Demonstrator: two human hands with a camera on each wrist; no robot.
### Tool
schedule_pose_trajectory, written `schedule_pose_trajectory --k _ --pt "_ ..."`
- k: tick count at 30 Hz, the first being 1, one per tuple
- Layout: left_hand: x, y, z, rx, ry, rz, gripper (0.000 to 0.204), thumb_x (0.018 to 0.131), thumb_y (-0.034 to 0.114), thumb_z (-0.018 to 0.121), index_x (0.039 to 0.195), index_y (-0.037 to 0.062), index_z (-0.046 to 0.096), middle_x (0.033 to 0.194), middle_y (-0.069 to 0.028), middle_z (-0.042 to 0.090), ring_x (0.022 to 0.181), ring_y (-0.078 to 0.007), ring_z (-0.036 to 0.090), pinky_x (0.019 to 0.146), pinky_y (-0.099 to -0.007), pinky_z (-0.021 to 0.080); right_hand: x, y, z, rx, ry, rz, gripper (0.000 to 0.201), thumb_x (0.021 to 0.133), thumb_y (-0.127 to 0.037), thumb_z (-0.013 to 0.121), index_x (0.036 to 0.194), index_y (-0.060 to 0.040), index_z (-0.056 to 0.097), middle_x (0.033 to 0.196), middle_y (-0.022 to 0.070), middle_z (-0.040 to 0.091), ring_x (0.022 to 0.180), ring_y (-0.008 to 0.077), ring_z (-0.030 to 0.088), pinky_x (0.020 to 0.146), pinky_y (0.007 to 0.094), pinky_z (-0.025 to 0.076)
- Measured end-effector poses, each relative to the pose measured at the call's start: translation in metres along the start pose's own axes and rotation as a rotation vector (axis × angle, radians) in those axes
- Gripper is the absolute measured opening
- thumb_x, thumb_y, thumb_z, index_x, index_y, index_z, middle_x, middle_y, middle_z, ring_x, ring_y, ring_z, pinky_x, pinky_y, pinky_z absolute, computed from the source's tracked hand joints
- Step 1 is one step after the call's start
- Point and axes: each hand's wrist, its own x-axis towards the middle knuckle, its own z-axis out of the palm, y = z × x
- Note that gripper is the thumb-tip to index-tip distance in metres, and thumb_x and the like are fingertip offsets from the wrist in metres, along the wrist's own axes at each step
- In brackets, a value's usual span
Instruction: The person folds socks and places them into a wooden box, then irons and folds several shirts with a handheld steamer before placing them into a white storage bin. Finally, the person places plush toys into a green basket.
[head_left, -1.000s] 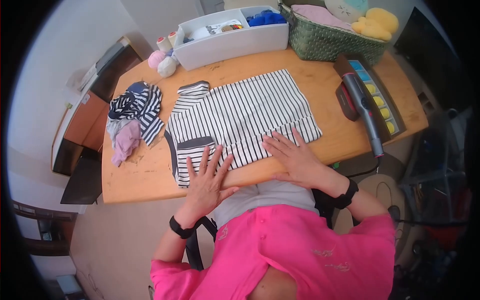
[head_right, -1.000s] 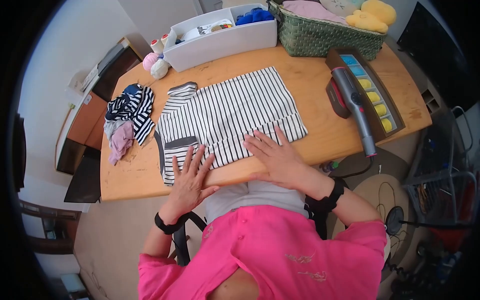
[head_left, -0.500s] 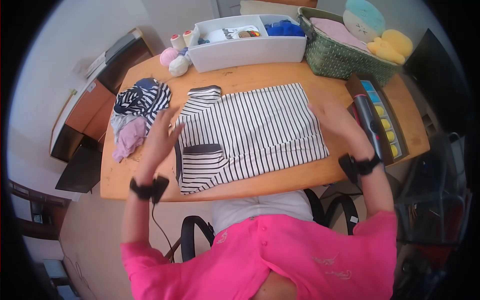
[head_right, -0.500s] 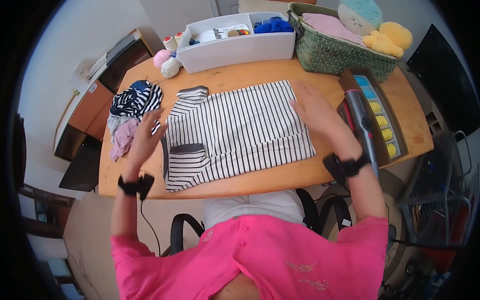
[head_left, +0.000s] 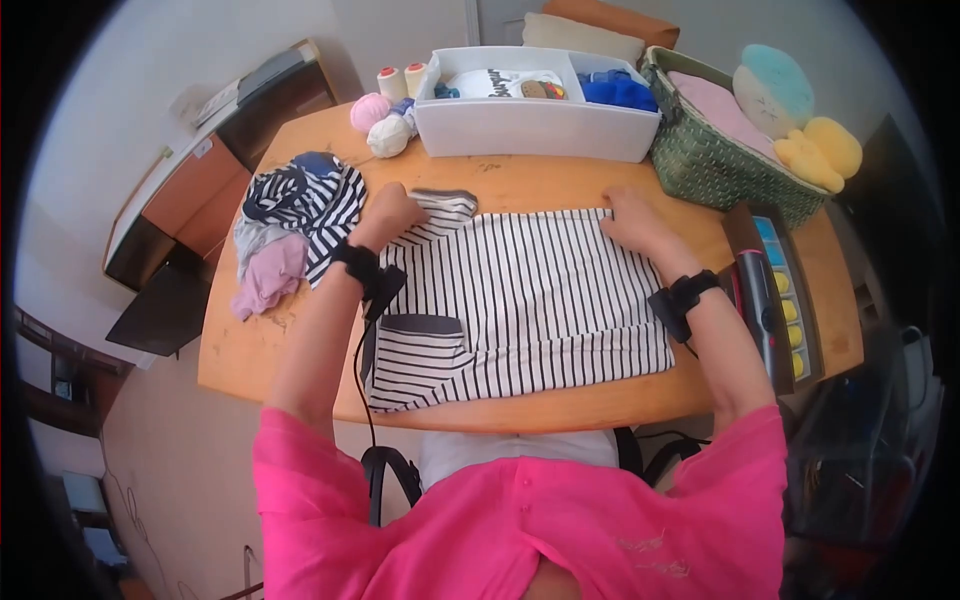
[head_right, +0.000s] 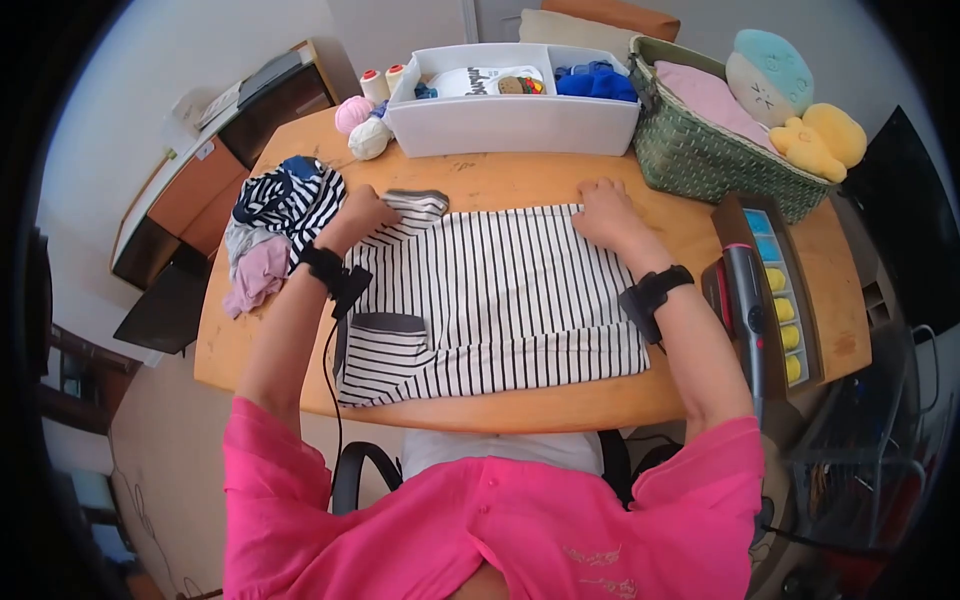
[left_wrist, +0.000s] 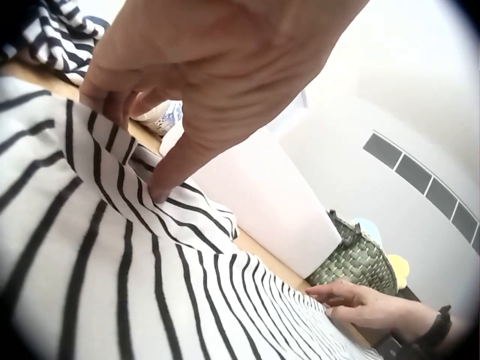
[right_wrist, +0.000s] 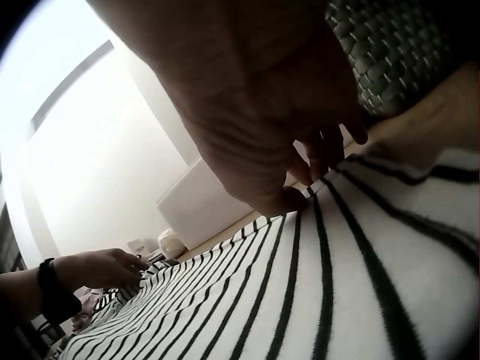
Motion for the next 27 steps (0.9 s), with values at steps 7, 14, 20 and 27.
schedule_pose_trajectory --k 7,14,20,27 --pt "-0.018 -0.004 -0.019 -0.490 -0.187 0.141 0.026 0.080 0.003 0.065 0.106 -0.0006 0.067 0.094 -0.0036 0.068 0.083 -0.0104 0.061 0.079 -0.0250 0.047 -0.014 -0.004 -0.005 0.050 0.123 -0.135 0.016 0.076 -0.004 0.058 0.092 -0.0014 0.062 0.097 0.0197 0.060 0.101 0.0378 0.055 0.090 0.0434 0.045" --pt "-0.103 -0.001 -0.045 -0.264 -0.039 0.589 0.017 0.088 0.010 0.068 0.097 0.0012 0.056 0.079 0.0010 0.054 0.078 -0.0076 0.049 0.073 -0.0260 0.044 -0.071 -0.030 -0.045 0.037 0.209 -0.321 0.010 0.076 0.002 0.056 0.085 -0.0023 0.058 0.088 0.0152 0.059 0.091 0.0355 0.055 0.080 0.0437 0.045" --pt "-0.148 -0.025 -0.021 0.001 -0.036 0.661 0.030 0.082 0.006 0.068 0.111 0.0036 0.060 0.099 -0.0121 0.066 0.092 -0.0277 0.064 0.081 -0.0355 0.051 -0.099 -0.017 -0.028 -0.036 0.189 -0.338 0.009 0.078 0.003 0.053 0.082 -0.0040 0.057 0.083 0.0133 0.058 0.085 0.0344 0.057 0.079 0.0428 0.045" --pt "-0.164 -0.019 -0.013 0.130 0.053 0.805 0.030 0.083 0.004 0.063 0.113 0.0069 0.067 0.102 -0.0107 0.067 0.093 -0.0289 0.065 0.078 -0.0381 0.052 -0.106 -0.017 -0.027 -0.070 0.213 -0.345 0.008 0.080 0.001 0.053 0.082 -0.0054 0.057 0.083 0.0124 0.058 0.086 0.0326 0.058 0.077 0.0417 0.046"
